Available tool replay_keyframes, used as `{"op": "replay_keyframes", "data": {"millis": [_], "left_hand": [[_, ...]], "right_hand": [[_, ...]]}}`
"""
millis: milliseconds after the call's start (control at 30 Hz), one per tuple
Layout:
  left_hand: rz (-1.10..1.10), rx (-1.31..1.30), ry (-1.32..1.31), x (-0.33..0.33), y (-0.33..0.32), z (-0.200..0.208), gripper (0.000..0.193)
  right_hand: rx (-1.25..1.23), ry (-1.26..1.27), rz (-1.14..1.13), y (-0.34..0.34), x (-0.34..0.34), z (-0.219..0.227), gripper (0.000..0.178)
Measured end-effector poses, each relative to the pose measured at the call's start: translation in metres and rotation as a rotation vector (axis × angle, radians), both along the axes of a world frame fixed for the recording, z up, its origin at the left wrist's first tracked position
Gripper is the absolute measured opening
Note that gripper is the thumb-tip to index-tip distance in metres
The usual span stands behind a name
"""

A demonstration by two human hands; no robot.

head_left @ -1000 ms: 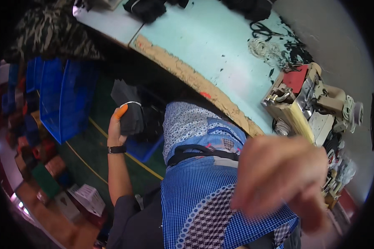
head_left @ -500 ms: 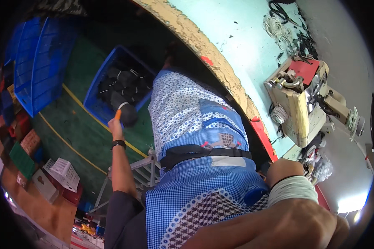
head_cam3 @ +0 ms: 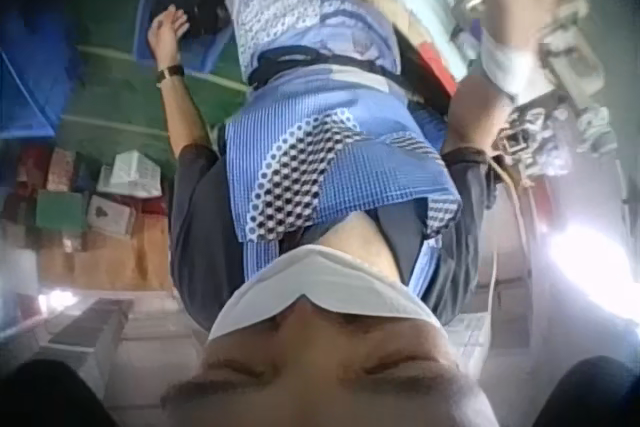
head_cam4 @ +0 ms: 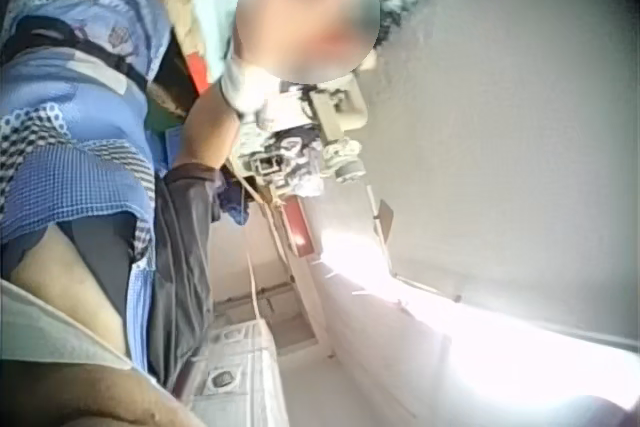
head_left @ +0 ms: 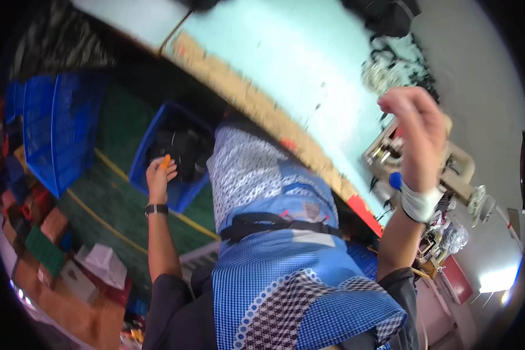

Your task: The person feeds black material pieces through a machine, gathers the processed pieces into stacks, ties each bundle with cord, and places them into a container.

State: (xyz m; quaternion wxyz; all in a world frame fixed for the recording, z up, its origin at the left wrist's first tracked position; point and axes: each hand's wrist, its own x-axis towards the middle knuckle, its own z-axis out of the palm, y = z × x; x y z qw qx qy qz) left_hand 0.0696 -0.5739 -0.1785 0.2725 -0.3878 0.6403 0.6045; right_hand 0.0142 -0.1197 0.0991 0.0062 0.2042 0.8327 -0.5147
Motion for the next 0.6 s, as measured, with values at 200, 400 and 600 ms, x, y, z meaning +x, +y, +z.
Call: {"op": "replay_keyframes", "data": {"millis": [200, 400, 600], "left_hand": [[-0.675, 0.081, 0.188, -0.117, 0.108, 0.099, 0.014], [-0.864, 0.299, 0.263, -0.216, 0.213, 0.165, 0.016], [-1.141, 0.305, 0.348, -0.260, 0.287, 0.161, 0.018]], "right_hand": [[0.930, -0.066, -0.291, 0.120, -0.097, -0.103, 0.060], [0.689, -0.439, -0.738, 0.178, -0.162, -0.146, 0.092], [0.246, -0.096, -0.884, 0.212, -0.101, -0.144, 0.062]]}}
